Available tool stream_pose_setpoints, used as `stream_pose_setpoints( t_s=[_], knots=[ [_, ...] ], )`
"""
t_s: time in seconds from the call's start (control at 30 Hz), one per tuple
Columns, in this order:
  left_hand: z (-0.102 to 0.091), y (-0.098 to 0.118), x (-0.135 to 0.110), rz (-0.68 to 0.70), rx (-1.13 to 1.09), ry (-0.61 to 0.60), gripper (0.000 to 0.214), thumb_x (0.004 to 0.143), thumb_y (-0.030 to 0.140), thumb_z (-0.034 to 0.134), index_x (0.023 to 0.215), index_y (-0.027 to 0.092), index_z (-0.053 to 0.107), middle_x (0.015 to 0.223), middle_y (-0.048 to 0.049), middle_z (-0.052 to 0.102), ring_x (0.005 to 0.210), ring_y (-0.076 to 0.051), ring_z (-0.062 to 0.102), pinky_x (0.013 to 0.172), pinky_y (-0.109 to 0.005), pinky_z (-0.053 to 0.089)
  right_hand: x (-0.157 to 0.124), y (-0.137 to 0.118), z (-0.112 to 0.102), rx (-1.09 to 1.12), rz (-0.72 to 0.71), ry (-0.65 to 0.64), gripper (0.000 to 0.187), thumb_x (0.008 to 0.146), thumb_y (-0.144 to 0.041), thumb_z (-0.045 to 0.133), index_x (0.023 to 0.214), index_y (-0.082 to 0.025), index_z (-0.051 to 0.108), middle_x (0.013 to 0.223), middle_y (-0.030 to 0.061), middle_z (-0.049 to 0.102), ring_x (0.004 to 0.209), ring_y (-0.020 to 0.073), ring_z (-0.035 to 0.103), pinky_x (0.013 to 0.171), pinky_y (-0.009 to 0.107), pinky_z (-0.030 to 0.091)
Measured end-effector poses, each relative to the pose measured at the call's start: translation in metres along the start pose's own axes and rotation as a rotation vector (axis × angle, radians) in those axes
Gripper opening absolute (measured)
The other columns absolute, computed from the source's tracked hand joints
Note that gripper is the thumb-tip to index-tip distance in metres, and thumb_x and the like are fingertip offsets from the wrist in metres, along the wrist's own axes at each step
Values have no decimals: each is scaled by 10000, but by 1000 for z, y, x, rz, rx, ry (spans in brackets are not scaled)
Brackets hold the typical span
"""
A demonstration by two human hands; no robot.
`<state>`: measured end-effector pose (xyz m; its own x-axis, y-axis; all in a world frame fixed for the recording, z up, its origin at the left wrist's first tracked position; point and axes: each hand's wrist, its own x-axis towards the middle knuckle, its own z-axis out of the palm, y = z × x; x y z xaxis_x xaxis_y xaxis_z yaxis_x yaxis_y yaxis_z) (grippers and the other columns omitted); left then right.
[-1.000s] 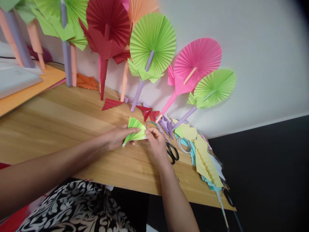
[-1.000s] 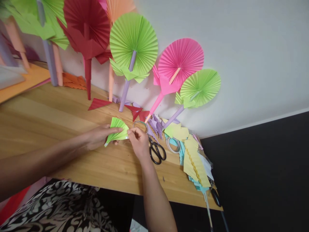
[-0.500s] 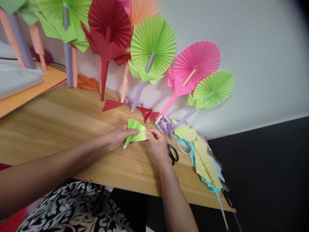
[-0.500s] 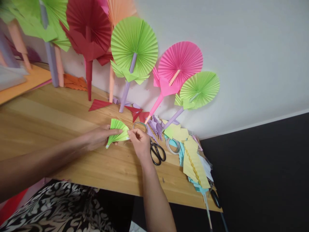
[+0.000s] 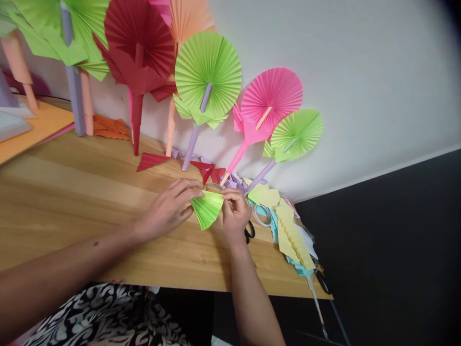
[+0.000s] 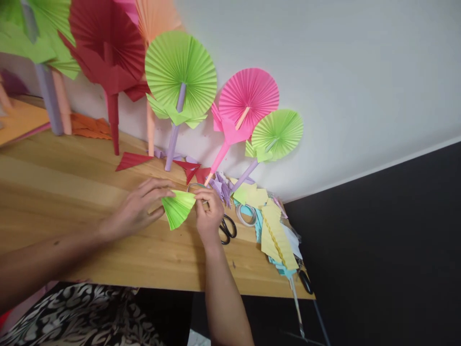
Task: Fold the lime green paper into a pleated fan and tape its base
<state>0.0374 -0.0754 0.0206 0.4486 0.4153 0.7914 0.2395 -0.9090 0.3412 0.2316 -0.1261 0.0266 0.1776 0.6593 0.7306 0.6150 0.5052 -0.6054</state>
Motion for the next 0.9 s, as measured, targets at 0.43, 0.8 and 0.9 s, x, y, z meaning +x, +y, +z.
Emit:
stream_pose_setpoints(
  t_s=[0.43,0.8,0.9],
  knots=[
    [2,-11,-1,-67,-35,-7,92,911,83,566,868,155,603,949,-69,683,918,-196,632,814,-327,506,2,1,-4,32,-49,81,176,890,-90,610,800,-239,631,882,-10,676,846,140,643,779,320,510],
    [6,-14,-5,-243,-182,-66,93,924,180,538,882,182,621,972,-71,688,958,-222,628,847,-368,490,4,3,-5,108,250,34,297,935,-241,501,1210,-226,612,1292,105,633,1244,222,568,1083,457,433],
    [7,-13,-4,-501,-427,-122,71,885,263,583,913,198,594,930,-40,675,914,-205,626,810,-342,488,5,7,-5,204,346,-92,405,906,-232,504,1306,-229,564,1369,106,610,1284,229,558,1107,464,424]
  ],
)
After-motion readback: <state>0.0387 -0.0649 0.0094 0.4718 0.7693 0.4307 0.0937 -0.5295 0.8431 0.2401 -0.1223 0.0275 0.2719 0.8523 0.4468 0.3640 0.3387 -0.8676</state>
